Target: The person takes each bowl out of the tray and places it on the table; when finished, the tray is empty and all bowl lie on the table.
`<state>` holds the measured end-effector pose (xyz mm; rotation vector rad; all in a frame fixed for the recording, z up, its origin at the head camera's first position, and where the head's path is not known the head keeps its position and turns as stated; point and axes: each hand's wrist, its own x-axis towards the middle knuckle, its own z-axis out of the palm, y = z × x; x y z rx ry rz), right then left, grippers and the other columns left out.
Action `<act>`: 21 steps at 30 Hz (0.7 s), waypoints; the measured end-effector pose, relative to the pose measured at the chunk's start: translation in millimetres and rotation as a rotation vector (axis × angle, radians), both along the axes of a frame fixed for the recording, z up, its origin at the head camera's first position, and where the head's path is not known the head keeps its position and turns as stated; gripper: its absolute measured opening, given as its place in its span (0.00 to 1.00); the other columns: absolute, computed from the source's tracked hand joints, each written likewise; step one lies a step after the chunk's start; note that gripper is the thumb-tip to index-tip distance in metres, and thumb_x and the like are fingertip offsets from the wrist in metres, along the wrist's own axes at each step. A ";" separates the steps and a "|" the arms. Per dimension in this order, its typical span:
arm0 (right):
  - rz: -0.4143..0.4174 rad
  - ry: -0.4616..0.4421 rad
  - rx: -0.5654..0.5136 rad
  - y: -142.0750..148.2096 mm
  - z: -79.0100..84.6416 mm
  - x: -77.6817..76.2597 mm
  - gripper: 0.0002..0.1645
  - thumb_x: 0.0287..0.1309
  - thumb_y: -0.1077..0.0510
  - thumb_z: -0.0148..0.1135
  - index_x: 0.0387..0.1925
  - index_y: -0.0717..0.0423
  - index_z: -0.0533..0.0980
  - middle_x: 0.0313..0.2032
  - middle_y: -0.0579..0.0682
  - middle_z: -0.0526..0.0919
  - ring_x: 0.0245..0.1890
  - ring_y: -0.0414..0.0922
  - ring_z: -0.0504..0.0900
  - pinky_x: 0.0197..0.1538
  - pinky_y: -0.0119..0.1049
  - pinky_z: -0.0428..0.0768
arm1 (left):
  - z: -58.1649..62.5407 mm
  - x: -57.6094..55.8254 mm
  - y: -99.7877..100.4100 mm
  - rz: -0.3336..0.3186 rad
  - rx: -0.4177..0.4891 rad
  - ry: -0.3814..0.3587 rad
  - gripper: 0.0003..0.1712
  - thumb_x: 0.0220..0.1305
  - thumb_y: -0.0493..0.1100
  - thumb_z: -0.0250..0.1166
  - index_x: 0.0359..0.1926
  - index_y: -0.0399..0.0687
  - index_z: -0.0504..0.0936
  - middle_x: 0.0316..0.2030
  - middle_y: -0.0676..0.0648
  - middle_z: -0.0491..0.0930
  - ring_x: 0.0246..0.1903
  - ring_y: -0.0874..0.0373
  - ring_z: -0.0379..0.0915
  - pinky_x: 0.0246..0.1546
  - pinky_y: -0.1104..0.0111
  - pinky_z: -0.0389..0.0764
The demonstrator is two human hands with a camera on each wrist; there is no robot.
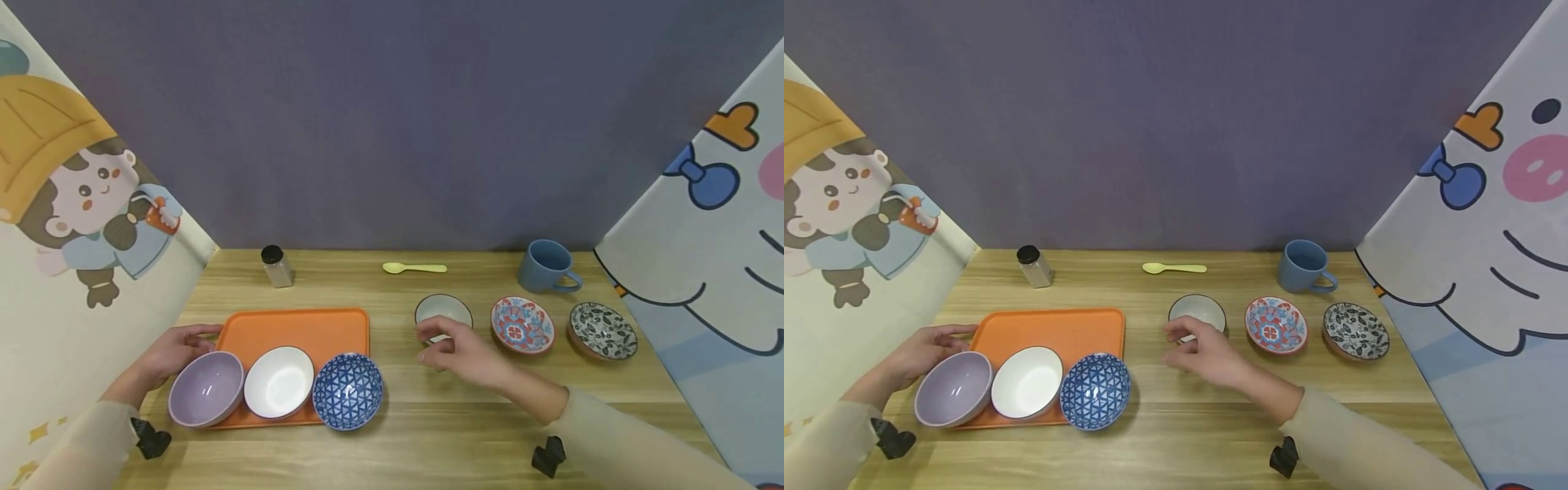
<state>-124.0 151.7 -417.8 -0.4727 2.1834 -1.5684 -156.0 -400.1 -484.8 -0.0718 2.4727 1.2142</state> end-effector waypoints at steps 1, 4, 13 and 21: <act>0.019 0.002 -0.006 -6.2 -3.0 0.0 0.31 0.57 0.57 0.67 0.61 0.59 0.69 0.54 0.60 0.76 0.46 0.48 0.83 0.44 0.39 0.82 | 0.0 0.4 0.5 0.003 -0.002 0.000 0.32 0.62 0.28 0.56 0.68 0.33 0.64 0.42 0.39 0.82 0.39 0.52 0.78 0.33 0.64 0.82; 0.059 0.011 -0.004 -22.1 -12.0 0.0 0.33 0.55 0.59 0.69 0.61 0.59 0.69 0.53 0.58 0.77 0.45 0.49 0.83 0.43 0.36 0.82 | -0.2 1.1 1.7 0.008 -0.007 0.003 0.32 0.62 0.28 0.56 0.68 0.33 0.65 0.41 0.39 0.82 0.39 0.53 0.78 0.33 0.64 0.82; 0.098 -0.107 -0.014 -51.1 -35.0 -0.3 0.44 0.49 0.55 0.74 0.67 0.57 0.64 0.61 0.64 0.70 0.54 0.61 0.78 0.41 0.47 0.83 | -0.8 -0.3 1.4 0.000 0.009 0.016 0.31 0.62 0.28 0.55 0.67 0.33 0.65 0.41 0.38 0.82 0.39 0.51 0.78 0.34 0.64 0.82; 0.104 -0.146 0.007 -68.7 -47.6 1.2 0.49 0.47 0.55 0.75 0.68 0.58 0.62 0.59 0.61 0.72 0.50 0.56 0.81 0.42 0.44 0.83 | -1.1 1.0 -0.4 0.009 0.014 0.007 0.31 0.63 0.28 0.55 0.68 0.33 0.65 0.41 0.38 0.82 0.39 0.51 0.78 0.34 0.63 0.82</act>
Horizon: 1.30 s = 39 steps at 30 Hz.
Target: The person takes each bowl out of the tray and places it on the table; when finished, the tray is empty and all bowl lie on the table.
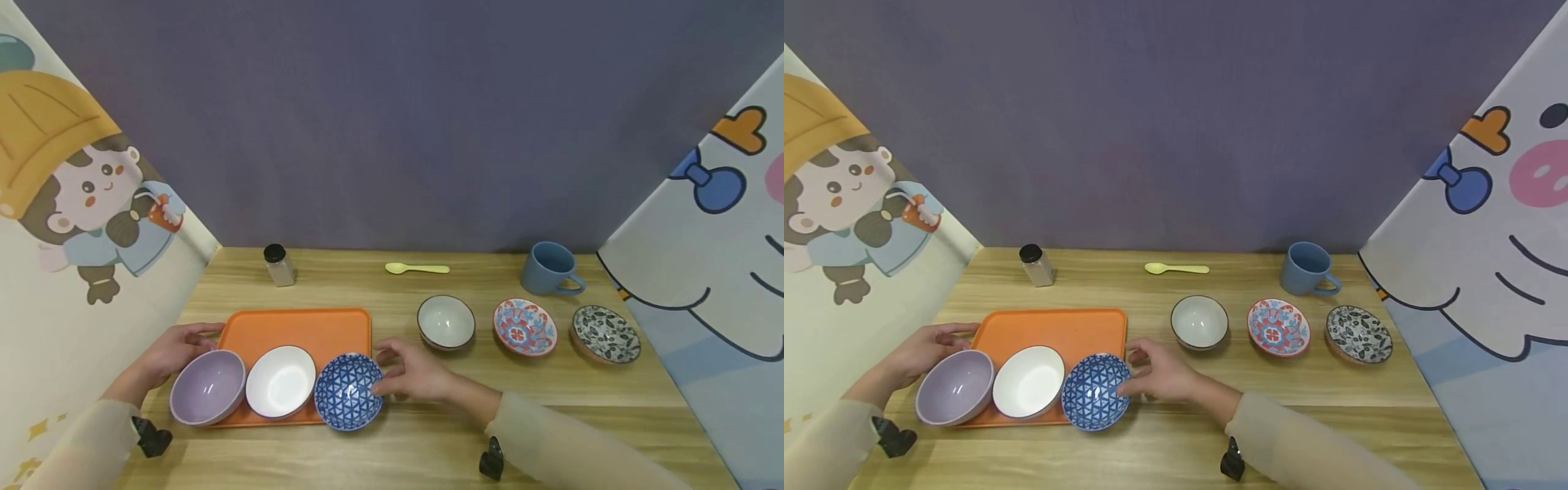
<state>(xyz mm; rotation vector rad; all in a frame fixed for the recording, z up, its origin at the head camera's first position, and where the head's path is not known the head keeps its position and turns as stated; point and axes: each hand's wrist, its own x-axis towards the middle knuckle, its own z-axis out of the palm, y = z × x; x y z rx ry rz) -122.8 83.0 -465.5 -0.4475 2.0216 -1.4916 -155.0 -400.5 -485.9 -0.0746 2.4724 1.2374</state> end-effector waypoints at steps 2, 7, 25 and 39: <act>-0.003 -0.002 -0.002 -3.1 -2.6 0.9 0.48 0.47 0.56 0.76 0.68 0.58 0.62 0.58 0.60 0.73 0.48 0.55 0.81 0.41 0.42 0.83 | -1.0 -0.2 -0.7 -0.001 0.001 0.000 0.31 0.63 0.29 0.55 0.68 0.34 0.64 0.42 0.38 0.82 0.39 0.51 0.78 0.34 0.63 0.82; -0.005 -0.030 -0.016 -8.0 -10.1 2.3 0.49 0.47 0.59 0.75 0.69 0.60 0.61 0.58 0.60 0.71 0.47 0.54 0.81 0.43 0.40 0.83 | -2.0 -1.0 -1.0 0.001 -0.005 -0.003 0.31 0.63 0.29 0.55 0.68 0.34 0.64 0.42 0.38 0.82 0.40 0.50 0.78 0.35 0.64 0.82; -0.010 -0.112 -0.139 -8.8 -13.8 16.6 0.47 0.45 0.67 0.72 0.68 0.54 0.64 0.61 0.62 0.71 0.51 0.57 0.80 0.50 0.43 0.81 | 0.0 0.1 -0.3 -0.003 -0.007 0.002 0.32 0.62 0.28 0.55 0.68 0.34 0.64 0.42 0.38 0.82 0.40 0.52 0.79 0.35 0.64 0.82; -0.059 -0.292 -0.243 -12.1 -10.9 24.3 0.45 0.49 0.71 0.66 0.69 0.46 0.64 0.58 0.67 0.74 0.44 0.60 0.83 0.39 0.55 0.82 | -1.6 1.1 -0.3 -0.004 0.007 0.011 0.32 0.62 0.28 0.56 0.69 0.34 0.63 0.42 0.38 0.82 0.40 0.53 0.79 0.35 0.64 0.82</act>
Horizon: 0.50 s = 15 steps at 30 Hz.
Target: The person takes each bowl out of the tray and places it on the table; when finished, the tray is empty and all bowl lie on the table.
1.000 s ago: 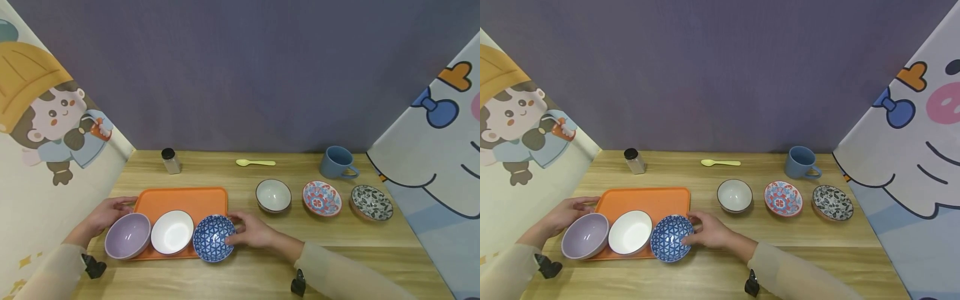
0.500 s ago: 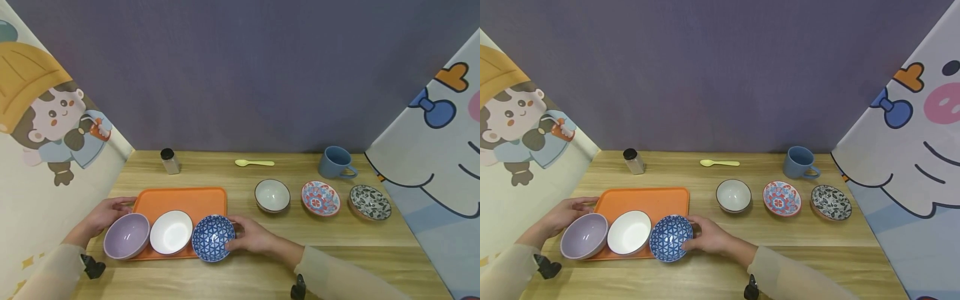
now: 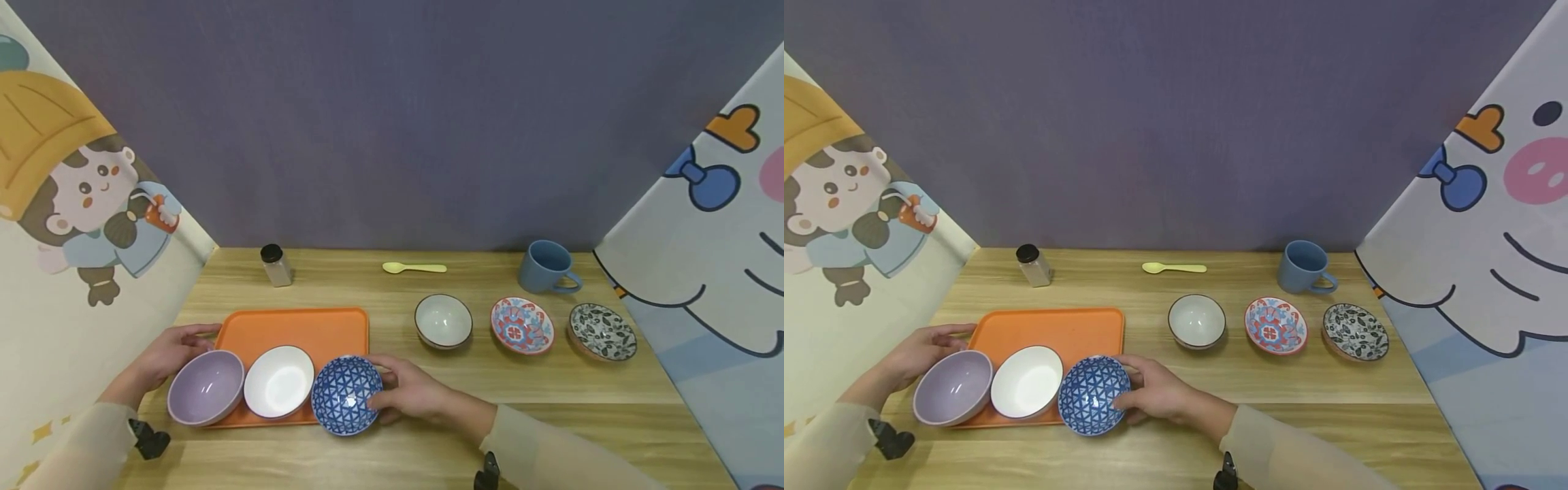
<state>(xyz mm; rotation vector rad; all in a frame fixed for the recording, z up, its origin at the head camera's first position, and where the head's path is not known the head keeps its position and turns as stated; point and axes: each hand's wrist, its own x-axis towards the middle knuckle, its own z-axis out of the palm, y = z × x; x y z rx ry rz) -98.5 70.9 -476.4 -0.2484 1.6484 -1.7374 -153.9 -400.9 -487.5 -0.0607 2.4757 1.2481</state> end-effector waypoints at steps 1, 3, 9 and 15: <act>-0.002 -0.005 0.004 0.2 0.1 0.1 0.45 0.50 0.71 0.65 0.69 0.45 0.64 0.58 0.67 0.75 0.42 0.60 0.84 0.38 0.56 0.82 | -0.1 0.1 -0.3 0.000 0.001 -0.001 0.32 0.62 0.28 0.56 0.69 0.34 0.63 0.42 0.38 0.82 0.40 0.53 0.79 0.35 0.64 0.82; -0.004 -0.018 -0.001 0.8 0.5 0.2 0.45 0.50 0.71 0.64 0.69 0.45 0.63 0.57 0.67 0.76 0.41 0.60 0.84 0.38 0.56 0.82 | -0.6 0.2 -0.7 0.001 -0.001 -0.003 0.32 0.62 0.28 0.56 0.69 0.34 0.63 0.42 0.38 0.82 0.40 0.53 0.79 0.35 0.64 0.82; -0.001 -0.041 -0.020 3.2 3.7 0.2 0.44 0.52 0.73 0.62 0.69 0.46 0.63 0.54 0.69 0.77 0.41 0.63 0.84 0.39 0.57 0.81 | -2.6 -1.0 -1.4 0.012 -0.004 -0.009 0.32 0.62 0.28 0.56 0.69 0.34 0.63 0.42 0.38 0.82 0.40 0.53 0.79 0.35 0.64 0.82; -0.020 -0.054 0.001 3.9 6.6 -2.3 0.40 0.54 0.72 0.61 0.67 0.45 0.66 0.50 0.68 0.79 0.40 0.62 0.84 0.38 0.54 0.82 | -4.3 -2.7 -1.9 0.010 -0.010 -0.008 0.32 0.63 0.28 0.55 0.69 0.34 0.63 0.42 0.38 0.82 0.40 0.53 0.79 0.35 0.63 0.82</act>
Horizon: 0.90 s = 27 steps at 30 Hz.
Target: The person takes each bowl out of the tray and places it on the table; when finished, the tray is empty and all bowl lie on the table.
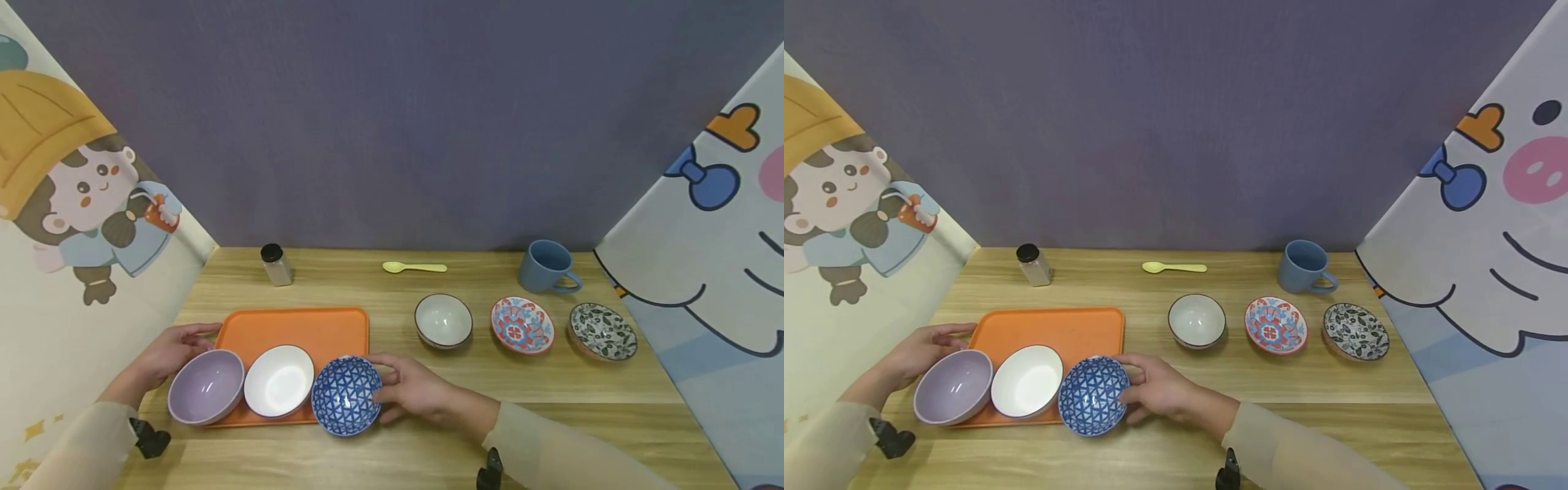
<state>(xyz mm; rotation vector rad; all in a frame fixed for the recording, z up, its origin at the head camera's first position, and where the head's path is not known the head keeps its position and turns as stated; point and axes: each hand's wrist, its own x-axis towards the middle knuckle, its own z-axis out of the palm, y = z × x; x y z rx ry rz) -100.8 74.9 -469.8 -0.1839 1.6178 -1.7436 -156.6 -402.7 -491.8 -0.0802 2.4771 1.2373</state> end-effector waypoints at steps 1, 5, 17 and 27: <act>-0.004 -0.003 0.000 0.2 0.1 -0.5 0.39 0.54 0.71 0.61 0.67 0.44 0.67 0.50 0.67 0.79 0.40 0.62 0.84 0.37 0.54 0.83 | 0.2 0.0 -0.2 -0.005 -0.002 0.000 0.32 0.63 0.29 0.55 0.69 0.34 0.63 0.43 0.38 0.82 0.40 0.53 0.79 0.35 0.63 0.82; -0.011 -0.025 -0.019 1.5 -0.1 -1.7 0.37 0.55 0.70 0.61 0.66 0.46 0.69 0.49 0.68 0.79 0.41 0.62 0.84 0.36 0.52 0.83 | 0.5 -0.2 -0.5 -0.010 -0.004 -0.007 0.32 0.63 0.29 0.54 0.69 0.34 0.63 0.43 0.37 0.82 0.41 0.52 0.79 0.36 0.63 0.82; -0.009 -0.036 -0.056 14.2 5.8 -5.5 0.38 0.54 0.68 0.63 0.66 0.45 0.68 0.43 0.68 0.82 0.36 0.56 0.86 0.35 0.50 0.83 | 2.1 -0.3 4.3 0.000 -0.003 -0.012 0.32 0.63 0.28 0.54 0.69 0.35 0.63 0.43 0.37 0.82 0.41 0.50 0.79 0.36 0.63 0.82; -0.040 0.014 -0.058 55.5 34.4 -6.3 0.38 0.56 0.65 0.63 0.69 0.47 0.65 0.50 0.68 0.80 0.38 0.57 0.85 0.38 0.50 0.83 | 1.6 0.5 1.8 -0.009 0.006 0.005 0.32 0.61 0.27 0.54 0.68 0.33 0.63 0.41 0.38 0.82 0.38 0.52 0.79 0.33 0.63 0.82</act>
